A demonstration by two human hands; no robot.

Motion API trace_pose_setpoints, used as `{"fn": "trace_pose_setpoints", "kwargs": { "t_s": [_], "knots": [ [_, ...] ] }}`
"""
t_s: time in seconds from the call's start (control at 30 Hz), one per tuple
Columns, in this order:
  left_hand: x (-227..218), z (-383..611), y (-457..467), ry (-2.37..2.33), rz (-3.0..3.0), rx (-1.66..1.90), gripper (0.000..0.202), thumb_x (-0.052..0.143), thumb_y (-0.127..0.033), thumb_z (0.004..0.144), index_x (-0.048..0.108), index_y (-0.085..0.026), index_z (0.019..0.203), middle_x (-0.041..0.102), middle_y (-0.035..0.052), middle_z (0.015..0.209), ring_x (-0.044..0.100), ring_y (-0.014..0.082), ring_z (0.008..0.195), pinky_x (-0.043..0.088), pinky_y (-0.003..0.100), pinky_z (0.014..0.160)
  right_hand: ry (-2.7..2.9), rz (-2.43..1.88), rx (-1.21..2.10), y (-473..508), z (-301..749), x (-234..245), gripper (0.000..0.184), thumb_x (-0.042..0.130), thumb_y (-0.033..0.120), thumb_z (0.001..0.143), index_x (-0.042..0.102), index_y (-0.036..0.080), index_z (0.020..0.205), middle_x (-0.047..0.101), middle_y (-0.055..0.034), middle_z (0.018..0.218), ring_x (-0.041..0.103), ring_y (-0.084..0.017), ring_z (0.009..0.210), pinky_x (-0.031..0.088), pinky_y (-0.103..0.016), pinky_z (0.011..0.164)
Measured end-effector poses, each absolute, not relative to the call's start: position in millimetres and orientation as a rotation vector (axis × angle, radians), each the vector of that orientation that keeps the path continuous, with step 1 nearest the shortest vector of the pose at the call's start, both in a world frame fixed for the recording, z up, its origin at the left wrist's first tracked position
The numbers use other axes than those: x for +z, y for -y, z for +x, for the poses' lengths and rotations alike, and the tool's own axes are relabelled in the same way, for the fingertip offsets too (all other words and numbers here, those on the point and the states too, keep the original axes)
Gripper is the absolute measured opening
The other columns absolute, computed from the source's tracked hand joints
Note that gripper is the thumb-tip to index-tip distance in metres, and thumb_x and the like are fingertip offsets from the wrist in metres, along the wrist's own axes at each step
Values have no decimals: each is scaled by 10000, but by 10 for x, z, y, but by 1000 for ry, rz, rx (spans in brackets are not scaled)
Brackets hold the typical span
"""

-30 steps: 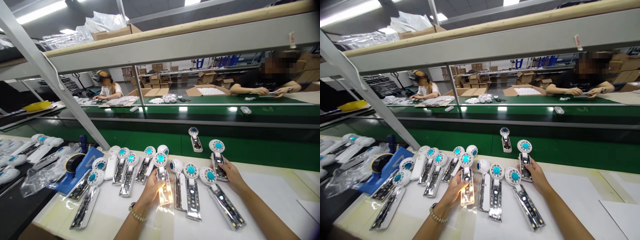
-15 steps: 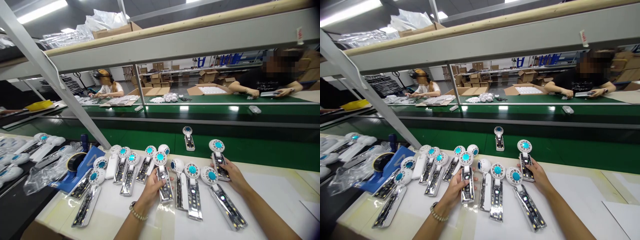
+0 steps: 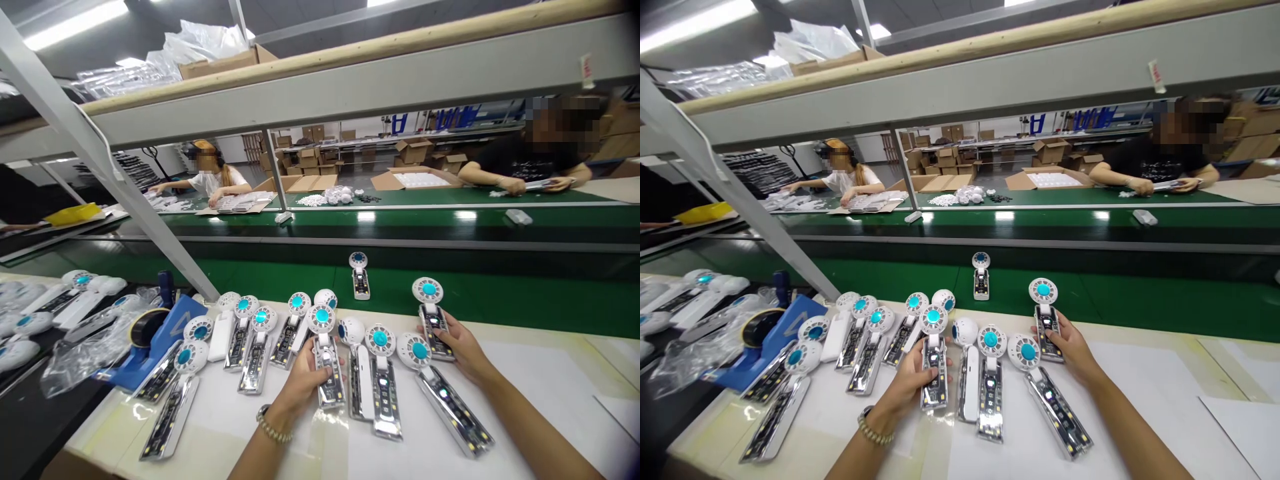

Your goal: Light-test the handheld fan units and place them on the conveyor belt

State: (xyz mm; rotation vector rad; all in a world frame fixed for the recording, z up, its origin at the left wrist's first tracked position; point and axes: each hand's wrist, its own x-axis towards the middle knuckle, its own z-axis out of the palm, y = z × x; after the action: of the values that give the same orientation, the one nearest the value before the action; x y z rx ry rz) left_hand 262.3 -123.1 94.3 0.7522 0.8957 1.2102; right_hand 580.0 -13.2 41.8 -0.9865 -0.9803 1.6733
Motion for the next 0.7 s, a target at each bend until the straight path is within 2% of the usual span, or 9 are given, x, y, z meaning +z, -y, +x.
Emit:
{"fn": "trace_pose_setpoints", "kwargs": {
  "t_s": [0.23,0.4,0.57,0.7],
  "knots": [
    [958,2620,1239,-911,731,1207,650,746,-209,572,434,-175,1141,561,139,1088,611,222,822,530,315,626,961,-989,1647,152,5755,466,769,702,343,699,267,225,1322,667,-110,1001,641,-241,846,515,-361,723],
    [982,2636,1237,-910,744,1223,614,743,-196,576,453,-178,1116,557,118,1088,597,197,820,532,312,643,1003,-1004,1627,156,5765,470,815,708,370,683,245,211,1334,669,-125,987,630,-280,892,505,-429,772],
    [973,2630,1235,-907,746,1207,613,748,-204,574,448,-178,1109,606,83,922,603,176,747,529,322,657,1023,-1026,1625,156,5768,475,860,717,410,660,237,203,1343,672,-125,983,608,-297,950,490,-441,808],
    [965,2618,1235,-925,757,1174,637,745,-215,585,426,-173,1136,616,73,843,612,170,664,507,287,592,1022,-1024,1630,145,5768,467,869,724,422,645,249,202,1339,671,-125,990,609,-297,948,492,-432,799]
  ]
}}
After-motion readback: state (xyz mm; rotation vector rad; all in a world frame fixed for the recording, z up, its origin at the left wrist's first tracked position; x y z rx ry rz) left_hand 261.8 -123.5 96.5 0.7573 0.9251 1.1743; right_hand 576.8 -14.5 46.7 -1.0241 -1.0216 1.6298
